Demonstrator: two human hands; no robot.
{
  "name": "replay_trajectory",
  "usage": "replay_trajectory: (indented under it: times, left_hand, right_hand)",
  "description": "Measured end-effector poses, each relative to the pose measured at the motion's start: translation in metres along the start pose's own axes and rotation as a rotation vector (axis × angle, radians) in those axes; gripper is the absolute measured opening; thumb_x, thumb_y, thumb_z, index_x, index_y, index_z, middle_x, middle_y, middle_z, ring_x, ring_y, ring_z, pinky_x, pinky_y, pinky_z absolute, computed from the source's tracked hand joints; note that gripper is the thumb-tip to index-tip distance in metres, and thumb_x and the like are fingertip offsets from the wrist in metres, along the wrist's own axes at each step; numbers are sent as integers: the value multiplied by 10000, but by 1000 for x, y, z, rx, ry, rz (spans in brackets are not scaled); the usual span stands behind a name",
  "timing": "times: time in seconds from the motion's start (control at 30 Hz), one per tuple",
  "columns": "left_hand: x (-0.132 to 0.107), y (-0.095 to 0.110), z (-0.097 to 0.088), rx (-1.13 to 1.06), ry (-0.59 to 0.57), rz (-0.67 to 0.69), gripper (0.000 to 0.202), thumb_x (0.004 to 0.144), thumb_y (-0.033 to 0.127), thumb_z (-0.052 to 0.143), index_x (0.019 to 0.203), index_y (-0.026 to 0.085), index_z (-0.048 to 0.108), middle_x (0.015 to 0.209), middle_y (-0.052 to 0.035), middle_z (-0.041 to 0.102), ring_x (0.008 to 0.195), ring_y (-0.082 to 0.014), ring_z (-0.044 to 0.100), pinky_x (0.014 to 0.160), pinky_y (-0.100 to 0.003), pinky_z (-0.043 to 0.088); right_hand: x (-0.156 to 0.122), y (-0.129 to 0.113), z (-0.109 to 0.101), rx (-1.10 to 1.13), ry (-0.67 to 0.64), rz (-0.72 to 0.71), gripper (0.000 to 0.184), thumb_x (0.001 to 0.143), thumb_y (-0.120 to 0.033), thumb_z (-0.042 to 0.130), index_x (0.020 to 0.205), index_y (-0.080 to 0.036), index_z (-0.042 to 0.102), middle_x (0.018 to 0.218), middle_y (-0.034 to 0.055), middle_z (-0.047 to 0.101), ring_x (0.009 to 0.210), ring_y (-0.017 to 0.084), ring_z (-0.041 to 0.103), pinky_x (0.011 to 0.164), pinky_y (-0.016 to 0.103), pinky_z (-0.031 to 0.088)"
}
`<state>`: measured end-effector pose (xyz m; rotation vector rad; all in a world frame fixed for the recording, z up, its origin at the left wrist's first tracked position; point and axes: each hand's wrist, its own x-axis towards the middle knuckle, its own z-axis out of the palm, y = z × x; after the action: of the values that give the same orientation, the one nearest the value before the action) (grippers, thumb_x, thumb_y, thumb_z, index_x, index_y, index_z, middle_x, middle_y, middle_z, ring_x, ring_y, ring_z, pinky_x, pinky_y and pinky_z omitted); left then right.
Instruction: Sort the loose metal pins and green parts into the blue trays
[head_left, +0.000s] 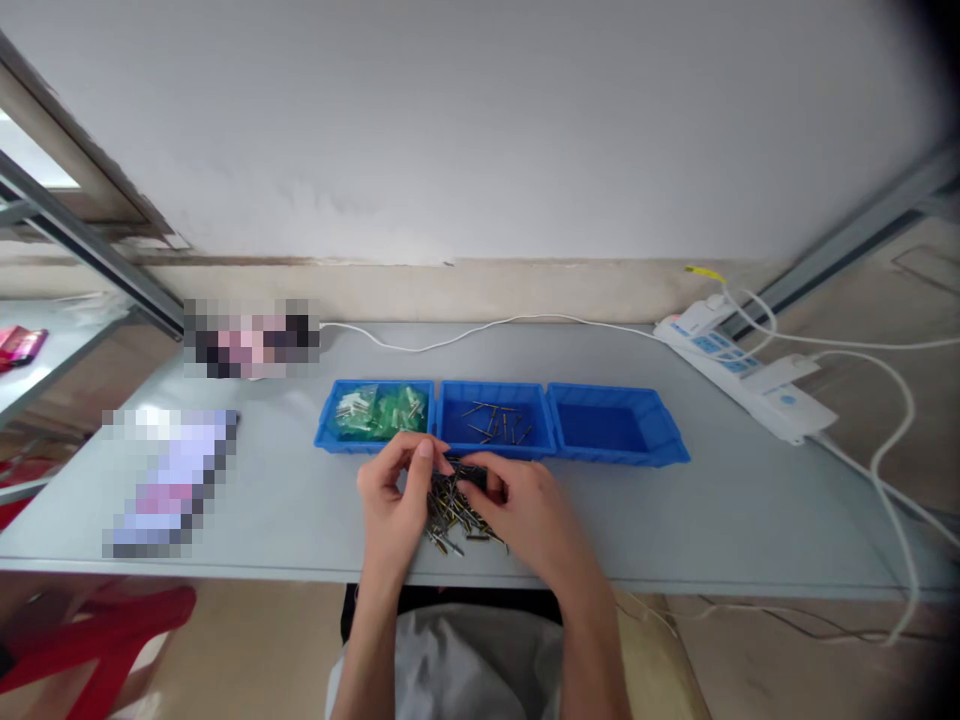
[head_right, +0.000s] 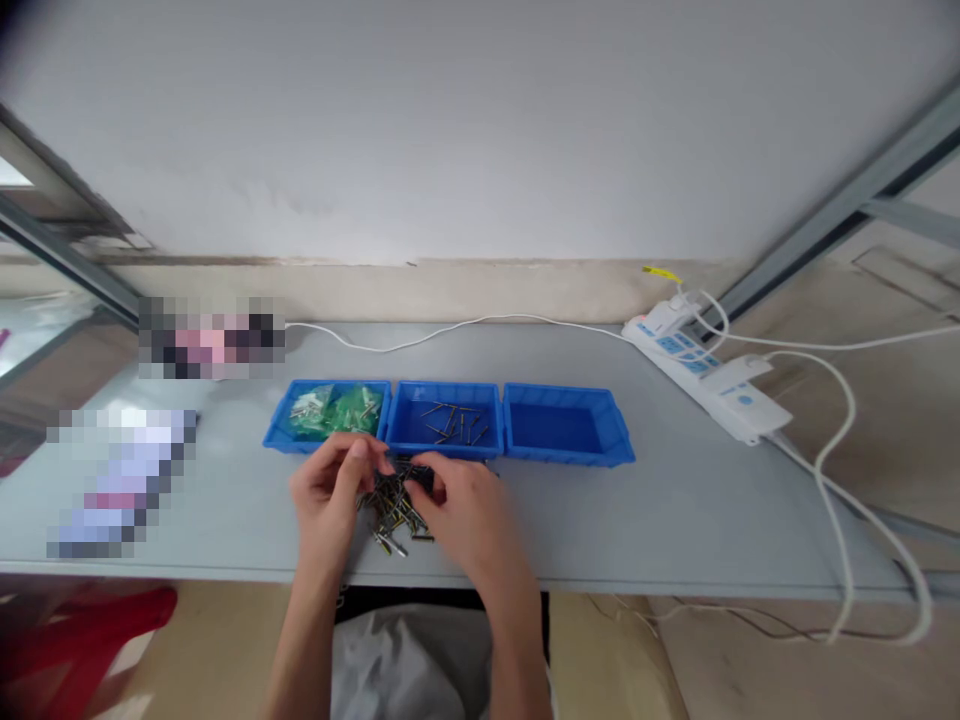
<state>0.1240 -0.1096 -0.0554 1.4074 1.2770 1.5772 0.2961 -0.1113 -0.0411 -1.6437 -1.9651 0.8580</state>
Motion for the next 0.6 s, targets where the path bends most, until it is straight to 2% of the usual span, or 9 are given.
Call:
replay_trajectory:
  times: [0.13, 0.33, 0.6]
  left_hand:
    - [0, -1, 1, -6, -4, -6, 332, 1090, 419, 641, 882, 200, 780, 702, -3, 724, 590, -133, 611, 593, -248, 471]
    - [1, 1, 1, 1, -10, -9, 318, 1089, 405, 644, 883, 203, 777, 708, 2, 725, 593, -132, 617, 600, -249, 479]
    - [-1, -1, 1, 18, -15, -4, 315, 1098, 396, 629, 895, 205, 776, 726, 0, 736, 621, -134, 640, 639, -248, 507]
  right_hand:
    - [1, -5, 4, -53, -13, 20, 163, 977, -225, 773, 1113, -284, 841, 674, -48, 650, 599, 149, 529, 609, 290, 287]
    - [2, -7, 6, -40, -2, 15, 106, 965, -178, 785, 1032, -258, 806, 655, -64, 615, 599, 140, 520, 615, 281, 283]
    - [0, 0, 4, 141, 21, -66, 110, 960, -149, 744, 969, -248, 792, 643, -78, 560, 588, 123, 501, 606, 250, 345]
